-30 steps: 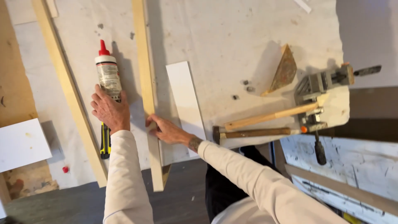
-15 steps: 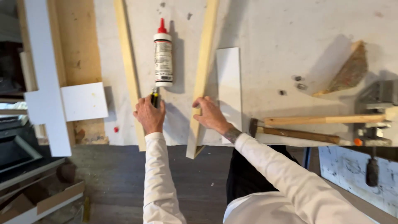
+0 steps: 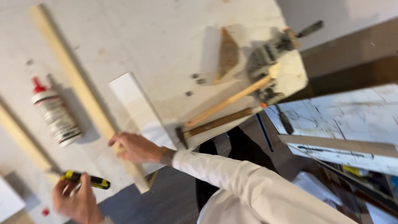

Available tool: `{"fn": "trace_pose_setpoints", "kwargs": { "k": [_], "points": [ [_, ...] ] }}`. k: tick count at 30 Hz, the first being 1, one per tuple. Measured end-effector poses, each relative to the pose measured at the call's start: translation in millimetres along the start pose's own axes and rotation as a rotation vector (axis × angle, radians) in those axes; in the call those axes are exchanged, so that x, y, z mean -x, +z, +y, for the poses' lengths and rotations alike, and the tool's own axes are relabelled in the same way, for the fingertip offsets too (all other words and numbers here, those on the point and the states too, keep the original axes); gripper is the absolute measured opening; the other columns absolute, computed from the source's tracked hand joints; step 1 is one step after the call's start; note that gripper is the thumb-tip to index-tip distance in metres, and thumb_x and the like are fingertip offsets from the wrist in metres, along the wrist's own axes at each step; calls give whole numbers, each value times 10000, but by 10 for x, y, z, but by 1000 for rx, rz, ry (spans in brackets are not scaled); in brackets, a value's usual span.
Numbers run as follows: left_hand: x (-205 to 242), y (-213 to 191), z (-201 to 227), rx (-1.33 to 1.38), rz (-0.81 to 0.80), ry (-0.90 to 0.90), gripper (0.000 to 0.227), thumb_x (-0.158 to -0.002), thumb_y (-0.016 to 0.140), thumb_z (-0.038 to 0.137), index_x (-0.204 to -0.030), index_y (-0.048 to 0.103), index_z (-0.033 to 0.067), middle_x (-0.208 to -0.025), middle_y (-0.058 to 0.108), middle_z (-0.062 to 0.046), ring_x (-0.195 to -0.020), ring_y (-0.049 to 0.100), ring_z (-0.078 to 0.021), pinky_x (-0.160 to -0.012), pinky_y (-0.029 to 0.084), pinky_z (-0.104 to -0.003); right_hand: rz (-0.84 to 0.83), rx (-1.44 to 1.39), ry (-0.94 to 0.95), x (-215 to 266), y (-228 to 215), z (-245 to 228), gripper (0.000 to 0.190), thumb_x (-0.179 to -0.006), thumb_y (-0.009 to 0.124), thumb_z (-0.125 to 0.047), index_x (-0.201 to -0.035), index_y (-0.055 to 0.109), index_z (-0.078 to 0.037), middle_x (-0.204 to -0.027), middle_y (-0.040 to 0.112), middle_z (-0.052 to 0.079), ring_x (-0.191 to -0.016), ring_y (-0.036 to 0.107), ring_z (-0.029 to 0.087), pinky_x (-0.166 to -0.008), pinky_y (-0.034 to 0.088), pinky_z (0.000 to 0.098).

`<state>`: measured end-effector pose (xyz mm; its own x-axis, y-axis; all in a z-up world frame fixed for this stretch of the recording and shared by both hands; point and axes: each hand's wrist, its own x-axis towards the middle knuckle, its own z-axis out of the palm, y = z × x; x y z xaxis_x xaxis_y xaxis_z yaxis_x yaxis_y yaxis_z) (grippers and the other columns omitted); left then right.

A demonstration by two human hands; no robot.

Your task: The person hammers a nail into a wooden frame clamped to a workbench, then uses a utility knife to trim a small piece of wood. They apply wood glue to a long wooden strip and attach it to the frame, securing the joint with clamps.

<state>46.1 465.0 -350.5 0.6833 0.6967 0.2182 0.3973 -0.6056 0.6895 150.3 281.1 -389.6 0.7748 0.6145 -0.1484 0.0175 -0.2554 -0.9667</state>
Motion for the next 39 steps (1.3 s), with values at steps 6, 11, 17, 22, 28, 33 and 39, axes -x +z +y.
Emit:
{"fn": "trace_pose_setpoints", "kwargs": {
  "k": [6,11,17,22,28,33,39],
  "points": [
    [892,830,1218,717,-488,-761,396,-803,675,27,-1186,601,93,-1078,675,-82,-923,657,-170,-751,565,-280,-50,201,-295,1631,-1638,-300,618,-966,594,-82,-1503,306,-182,-1373,490,130,-1187,582,298,-951,494,393],
    [2117,1802,2403,870,-1150,-995,126,-822,728,84,-905,646,36,-760,641,-42,-642,617,-133,-595,494,-237,168,542,-253,2779,-2647,71,683,-766,599,95,-1376,548,-208,-1046,544,48,-817,556,178,-760,467,281],
    [2741,2085,3819,987,-1288,-1033,230,-810,805,101,-739,611,-2,-638,608,-76,-519,662,-172,-488,558,-274,811,387,-347,3460,-3380,380,285,-702,840,-178,-931,766,-26,-1005,640,145,-809,615,257,-761,552,370],
    [2998,2460,3863,935,-1383,-733,213,-910,715,149,-799,647,-19,-667,629,-126,-531,687,-237,-575,546,-280,718,434,-300,3494,-3821,586,283,-798,768,-185,-1027,735,-22,-1045,681,180,-786,661,288,-723,564,356],
    [2693,2789,3877,198,-827,658,203,-828,758,334,-973,711,199,-947,640,28,-955,659,-183,-913,493,-369,703,273,-59,3288,-4183,804,302,-899,652,-167,-1137,668,20,-1108,658,260,-881,686,381,-739,551,479],
    [2508,3140,3621,-25,-763,889,465,-829,753,142,-1255,590,52,-1120,560,-129,-1056,583,-291,-976,441,-465,860,-29,127,2992,-4267,1012,209,-946,625,-44,-1134,608,46,-1112,666,265,-966,666,283,-769,556,367],
    [2478,3261,3395,9,-840,850,449,-839,754,136,-1247,580,66,-1079,585,-93,-1031,608,-260,-896,470,-422,810,213,-31,2733,-4293,964,221,-809,758,97,-1018,690,69,-998,710,242,-983,699,351,-792,572,416]
  ]
}}
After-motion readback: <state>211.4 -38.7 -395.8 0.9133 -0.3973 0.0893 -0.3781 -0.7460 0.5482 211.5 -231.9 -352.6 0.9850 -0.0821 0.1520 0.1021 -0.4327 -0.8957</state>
